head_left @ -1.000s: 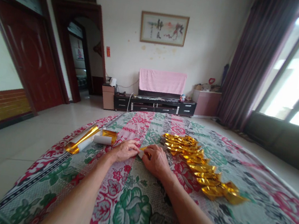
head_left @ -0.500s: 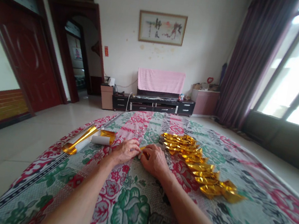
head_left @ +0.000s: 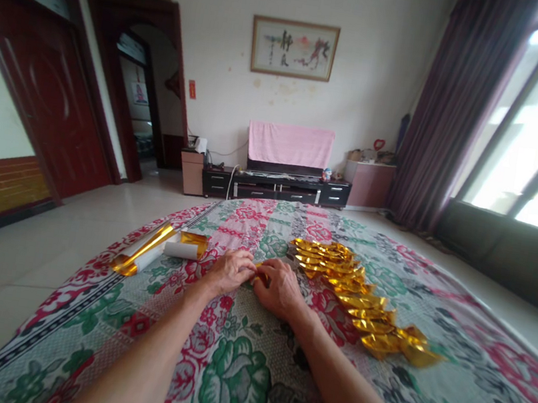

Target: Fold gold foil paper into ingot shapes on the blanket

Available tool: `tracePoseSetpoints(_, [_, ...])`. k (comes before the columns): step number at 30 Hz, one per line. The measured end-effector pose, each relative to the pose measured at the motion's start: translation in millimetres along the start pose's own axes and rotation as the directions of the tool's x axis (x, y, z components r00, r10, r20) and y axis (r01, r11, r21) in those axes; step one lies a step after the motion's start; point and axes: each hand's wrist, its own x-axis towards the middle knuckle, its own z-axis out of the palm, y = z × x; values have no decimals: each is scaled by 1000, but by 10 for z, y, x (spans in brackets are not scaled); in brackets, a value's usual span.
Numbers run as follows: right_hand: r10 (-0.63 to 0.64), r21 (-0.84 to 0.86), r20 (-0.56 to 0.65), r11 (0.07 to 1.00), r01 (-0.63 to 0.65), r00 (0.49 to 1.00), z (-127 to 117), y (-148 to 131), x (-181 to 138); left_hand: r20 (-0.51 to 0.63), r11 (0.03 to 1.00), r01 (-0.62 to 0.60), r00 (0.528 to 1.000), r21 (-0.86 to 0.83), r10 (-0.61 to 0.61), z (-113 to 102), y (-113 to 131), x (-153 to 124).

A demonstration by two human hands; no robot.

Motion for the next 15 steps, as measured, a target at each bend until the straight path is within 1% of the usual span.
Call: tracePoseSetpoints(15, [8, -21, 69, 1000, -6, 998, -48, -24, 21, -9, 1000, -2, 1000, 23, 2, -22, 88, 25])
